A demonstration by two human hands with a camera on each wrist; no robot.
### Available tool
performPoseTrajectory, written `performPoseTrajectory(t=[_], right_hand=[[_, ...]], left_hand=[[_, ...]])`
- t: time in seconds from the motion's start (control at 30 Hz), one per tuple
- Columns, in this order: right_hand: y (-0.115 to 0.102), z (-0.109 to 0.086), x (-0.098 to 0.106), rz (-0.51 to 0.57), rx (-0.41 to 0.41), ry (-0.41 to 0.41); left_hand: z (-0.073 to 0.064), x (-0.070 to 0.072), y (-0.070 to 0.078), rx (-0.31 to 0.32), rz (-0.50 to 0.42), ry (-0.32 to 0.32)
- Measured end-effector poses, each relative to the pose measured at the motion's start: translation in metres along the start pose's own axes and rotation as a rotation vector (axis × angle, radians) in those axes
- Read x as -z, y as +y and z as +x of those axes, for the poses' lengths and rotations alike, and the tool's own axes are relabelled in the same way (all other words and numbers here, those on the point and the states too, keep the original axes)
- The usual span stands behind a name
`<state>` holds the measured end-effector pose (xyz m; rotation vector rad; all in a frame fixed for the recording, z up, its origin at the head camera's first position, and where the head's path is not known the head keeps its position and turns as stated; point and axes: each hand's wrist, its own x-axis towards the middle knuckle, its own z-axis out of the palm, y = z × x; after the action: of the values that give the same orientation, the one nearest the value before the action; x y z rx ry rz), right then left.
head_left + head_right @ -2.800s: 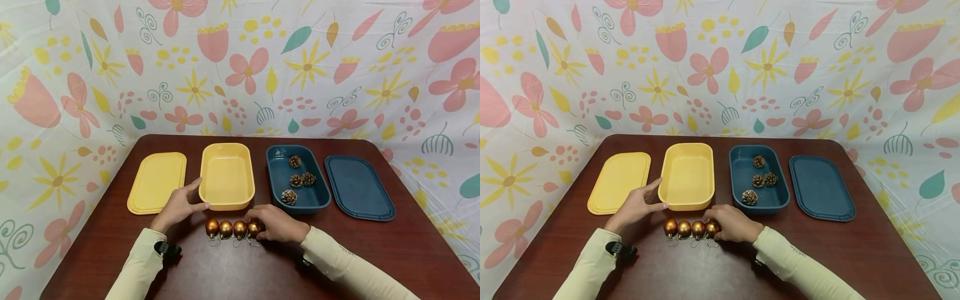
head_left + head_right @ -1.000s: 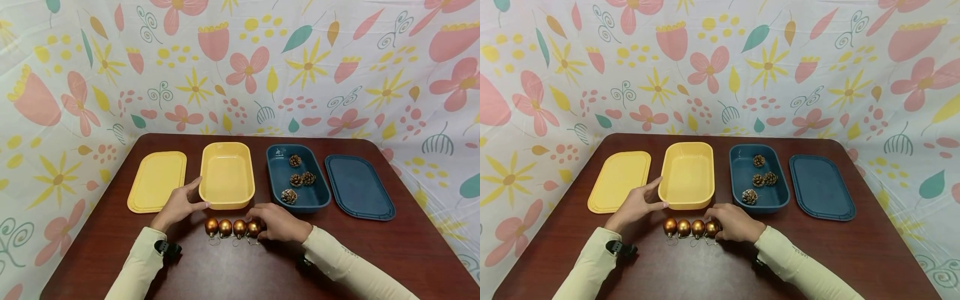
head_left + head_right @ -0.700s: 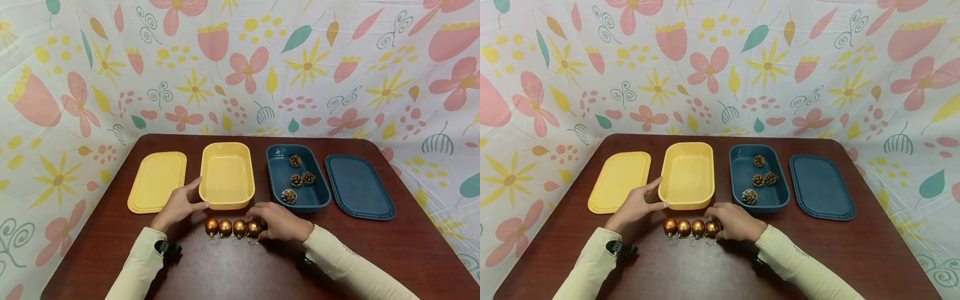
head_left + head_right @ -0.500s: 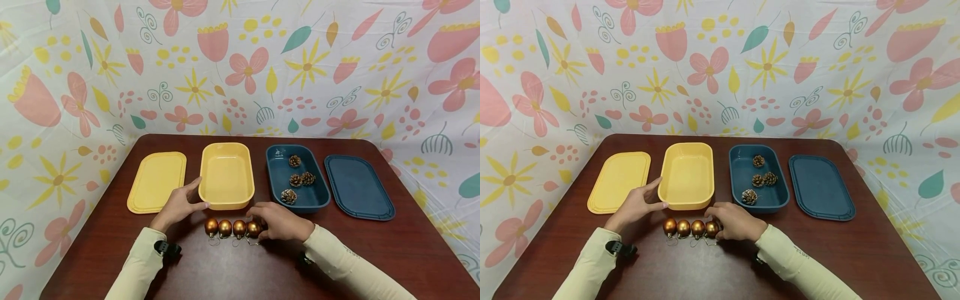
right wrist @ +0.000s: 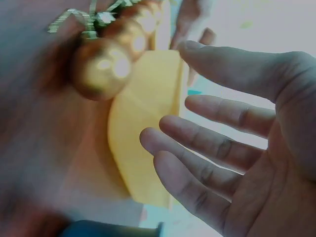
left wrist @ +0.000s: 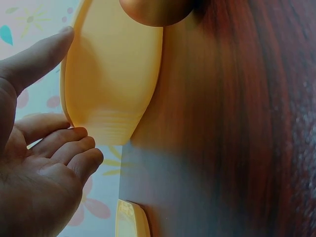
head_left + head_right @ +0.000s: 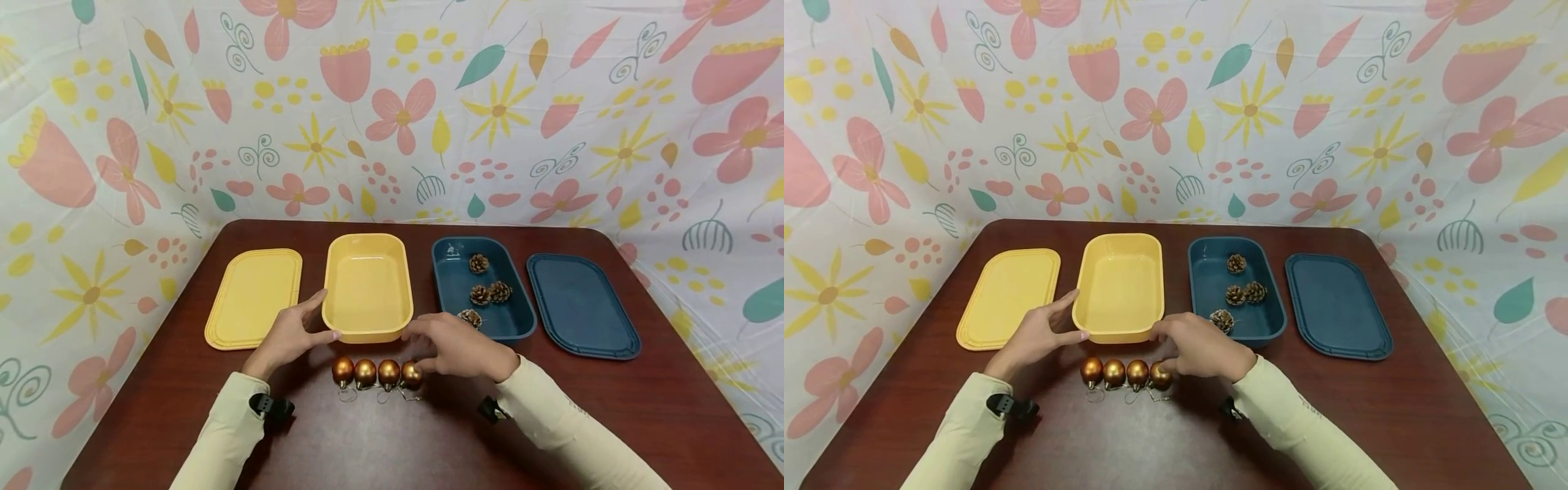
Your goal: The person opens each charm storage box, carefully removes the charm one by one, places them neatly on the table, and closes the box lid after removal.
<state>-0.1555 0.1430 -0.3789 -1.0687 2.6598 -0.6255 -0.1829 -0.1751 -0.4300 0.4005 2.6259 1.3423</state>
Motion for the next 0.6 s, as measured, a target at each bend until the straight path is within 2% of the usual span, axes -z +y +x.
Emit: performPoseTrajectory(t=[0.2, 0.4, 0.6], right_hand=[[-0.004, 0.006, 0.008, 0.1, -0.007, 0.025], [-0.005, 0.012, 0.013, 0.108, 0.051, 0.076], [-0.004, 0.016, 0.017, 0.144, 0.057, 0.099]], left_hand=[[0.0, 0.0, 0.0, -0.002, 0.003, 0.002], [0.0, 0.0, 0.0, -0.004, 0.015, 0.007], [0.0, 0.0, 0.0, -0.01, 0.042, 0.021]])
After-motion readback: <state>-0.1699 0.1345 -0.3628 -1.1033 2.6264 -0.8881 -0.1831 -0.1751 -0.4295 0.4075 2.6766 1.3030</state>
